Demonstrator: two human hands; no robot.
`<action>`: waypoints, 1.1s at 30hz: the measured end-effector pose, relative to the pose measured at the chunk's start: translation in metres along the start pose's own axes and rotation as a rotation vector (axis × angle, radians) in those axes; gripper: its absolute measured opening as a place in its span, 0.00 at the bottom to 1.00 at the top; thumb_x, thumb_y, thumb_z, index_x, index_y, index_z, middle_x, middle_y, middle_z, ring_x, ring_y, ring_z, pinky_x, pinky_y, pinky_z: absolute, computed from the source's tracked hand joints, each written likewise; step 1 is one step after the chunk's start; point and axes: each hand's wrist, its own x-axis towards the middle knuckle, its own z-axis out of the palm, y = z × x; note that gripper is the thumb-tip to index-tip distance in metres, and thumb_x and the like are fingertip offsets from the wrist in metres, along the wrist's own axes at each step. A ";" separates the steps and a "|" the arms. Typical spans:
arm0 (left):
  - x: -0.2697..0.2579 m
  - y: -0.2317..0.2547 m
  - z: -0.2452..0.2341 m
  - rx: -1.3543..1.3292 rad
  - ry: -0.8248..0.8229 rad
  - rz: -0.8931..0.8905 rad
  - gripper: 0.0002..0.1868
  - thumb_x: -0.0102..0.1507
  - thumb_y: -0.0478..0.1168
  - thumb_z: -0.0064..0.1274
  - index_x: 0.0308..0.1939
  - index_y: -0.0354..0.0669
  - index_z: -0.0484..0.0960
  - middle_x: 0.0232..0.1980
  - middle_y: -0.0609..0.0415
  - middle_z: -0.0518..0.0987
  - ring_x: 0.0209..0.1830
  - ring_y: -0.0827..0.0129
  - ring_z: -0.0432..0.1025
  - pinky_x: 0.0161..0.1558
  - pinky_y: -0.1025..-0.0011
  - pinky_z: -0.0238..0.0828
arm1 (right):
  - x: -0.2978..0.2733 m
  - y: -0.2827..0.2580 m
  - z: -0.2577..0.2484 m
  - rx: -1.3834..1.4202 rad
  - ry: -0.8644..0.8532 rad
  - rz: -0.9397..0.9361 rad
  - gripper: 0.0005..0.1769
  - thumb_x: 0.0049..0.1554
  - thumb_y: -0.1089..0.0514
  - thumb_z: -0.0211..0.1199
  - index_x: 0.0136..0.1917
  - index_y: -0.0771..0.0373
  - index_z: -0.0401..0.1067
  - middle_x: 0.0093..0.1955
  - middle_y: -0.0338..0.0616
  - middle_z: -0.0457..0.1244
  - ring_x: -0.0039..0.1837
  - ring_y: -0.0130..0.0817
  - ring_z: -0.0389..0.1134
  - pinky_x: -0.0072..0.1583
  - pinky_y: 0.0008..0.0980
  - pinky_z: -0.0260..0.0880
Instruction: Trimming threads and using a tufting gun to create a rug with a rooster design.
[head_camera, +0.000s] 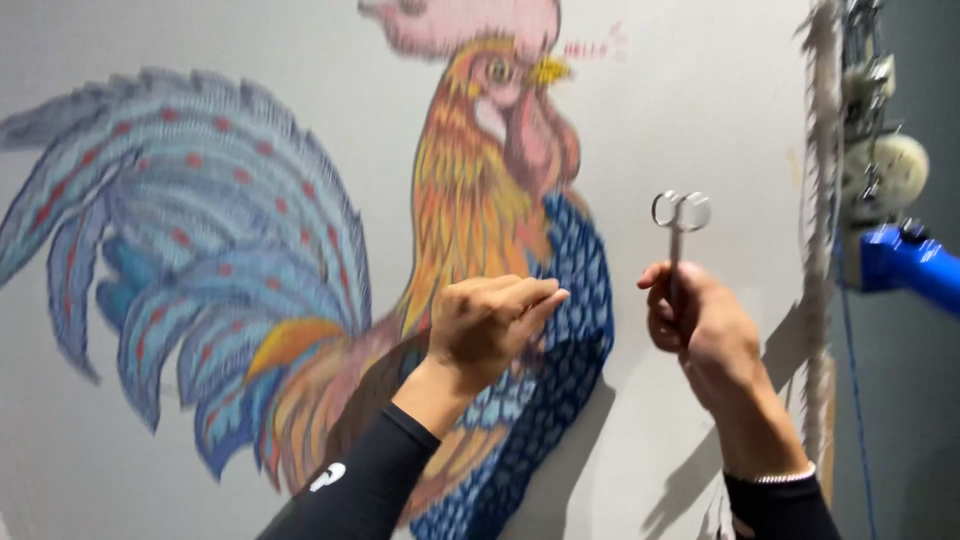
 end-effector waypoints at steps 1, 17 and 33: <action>0.017 0.003 -0.005 -0.007 -0.002 0.007 0.16 0.67 0.40 0.54 0.60 0.53 0.80 0.54 0.57 0.83 0.56 0.62 0.78 0.56 0.71 0.73 | 0.006 -0.004 0.003 -0.005 0.008 -0.004 0.21 0.69 0.47 0.42 0.49 0.65 0.68 0.32 0.32 0.51 0.32 0.22 0.50 0.33 0.24 0.48; 0.065 -0.039 -0.025 0.505 0.006 0.309 0.44 0.66 0.65 0.46 0.78 0.40 0.61 0.81 0.50 0.58 0.83 0.60 0.47 0.79 0.54 0.30 | 0.021 -0.032 0.029 0.115 0.389 0.076 0.17 0.70 0.53 0.47 0.61 0.67 0.67 0.37 0.43 0.57 0.34 0.26 0.55 0.35 0.24 0.53; 0.023 -0.008 0.004 0.401 0.009 -0.064 0.42 0.66 0.63 0.50 0.78 0.44 0.63 0.81 0.51 0.59 0.83 0.58 0.46 0.79 0.53 0.33 | -0.050 -0.028 0.080 0.096 0.675 0.022 0.14 0.70 0.54 0.51 0.56 0.66 0.69 0.52 0.40 0.64 0.49 0.29 0.65 0.56 0.32 0.67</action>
